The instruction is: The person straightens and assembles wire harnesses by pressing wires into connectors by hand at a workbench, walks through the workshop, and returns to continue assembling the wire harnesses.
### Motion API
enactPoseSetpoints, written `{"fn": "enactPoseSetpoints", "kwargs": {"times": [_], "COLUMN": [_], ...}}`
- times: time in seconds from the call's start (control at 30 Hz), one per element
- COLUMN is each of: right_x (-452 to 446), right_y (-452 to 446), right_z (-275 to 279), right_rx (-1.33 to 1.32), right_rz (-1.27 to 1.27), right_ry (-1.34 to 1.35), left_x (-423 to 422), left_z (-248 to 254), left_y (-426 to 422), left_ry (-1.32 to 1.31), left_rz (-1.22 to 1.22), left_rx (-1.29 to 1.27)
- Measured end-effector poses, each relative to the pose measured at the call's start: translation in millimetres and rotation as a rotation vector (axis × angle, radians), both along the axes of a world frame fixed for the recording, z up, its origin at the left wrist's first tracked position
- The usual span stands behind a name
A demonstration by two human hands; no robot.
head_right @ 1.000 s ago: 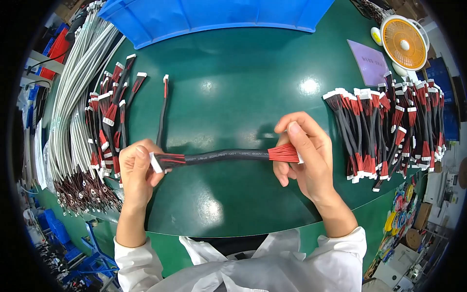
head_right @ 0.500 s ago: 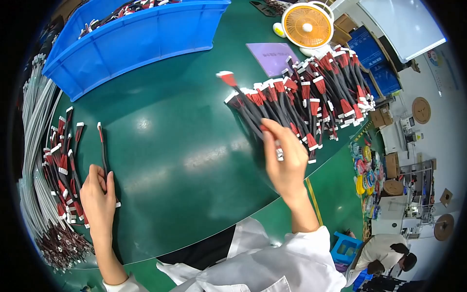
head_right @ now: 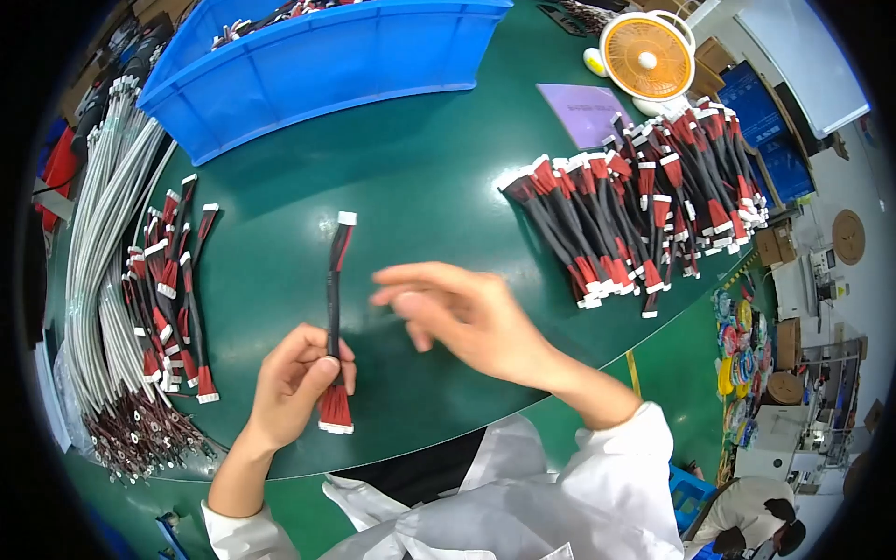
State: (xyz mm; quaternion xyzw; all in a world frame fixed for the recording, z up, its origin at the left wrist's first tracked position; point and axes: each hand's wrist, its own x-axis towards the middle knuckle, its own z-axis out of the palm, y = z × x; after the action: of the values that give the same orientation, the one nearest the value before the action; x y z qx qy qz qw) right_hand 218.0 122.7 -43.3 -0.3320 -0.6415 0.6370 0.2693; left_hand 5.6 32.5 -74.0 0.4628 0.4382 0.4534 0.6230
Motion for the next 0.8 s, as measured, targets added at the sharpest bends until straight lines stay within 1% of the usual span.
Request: {"fn": "enactPoseSetpoints", "kwargs": {"times": [0.07,0.13,0.17,0.2,0.27,0.3,0.33,0.37,0.4,0.47,0.53,0.6,0.67,0.73,0.77,0.8], "right_x": [-24,-39,-41,-41,-41,-40,-39,-37,-36,-37,-39,-38,-38,-39,-40,-40], "right_y": [5,6,7,8,6,2,-1,-3,-7,-12,-17,-21,-24,-27,-28,-31], "right_z": [-8,0,-3,-7,-16,-20,-24,-24,-25,-27,-26,-27,-28,-28,-28,-29], "right_rx": [-0.178,-0.375,-0.381,-0.397,-0.425,-0.433,-0.445,-0.531,-0.555,-0.584,-0.593,-0.654,-0.692,-0.515,-0.521,-0.470], "right_rz": [0.128,0.189,0.198,0.229,0.265,0.280,0.295,0.353,0.359,0.545,0.579,0.628,0.614,0.561,0.562,0.523], "right_ry": [0.144,0.178,0.180,0.198,0.219,0.260,0.301,0.281,0.286,0.262,0.267,0.254,0.277,0.245,0.247,0.254], "left_x": [0,-1,-4,-5,-8,-8,-8,-7,-8,-11,-7,-4,-4,-3,-2,-3], "left_z": [-2,-5,-1,0,-1,-5,-3,-5,-6,-7,-7,-8,-10,-8,-7,-8], "left_y": [-1,-2,-1,-1,0,3,3,5,7,9,8,4,2,0,0,0], "left_ry": [-0.021,-0.202,-0.232,-0.229,-0.053,0.018,0.062,0.024,-0.009,-0.006,-0.082,-0.039,-0.021,-0.047,-0.073,-0.071], "left_rz": [-0.031,-0.113,-0.153,-0.144,-0.091,-0.026,0.068,0.140,0.212,0.218,0.206,0.193,0.188,0.232,0.280,0.283], "left_rx": [0.014,-0.022,-0.052,-0.058,-0.038,0.089,0.148,0.160,0.170,0.172,0.212,0.247,0.294,0.268,0.251,0.246]}}
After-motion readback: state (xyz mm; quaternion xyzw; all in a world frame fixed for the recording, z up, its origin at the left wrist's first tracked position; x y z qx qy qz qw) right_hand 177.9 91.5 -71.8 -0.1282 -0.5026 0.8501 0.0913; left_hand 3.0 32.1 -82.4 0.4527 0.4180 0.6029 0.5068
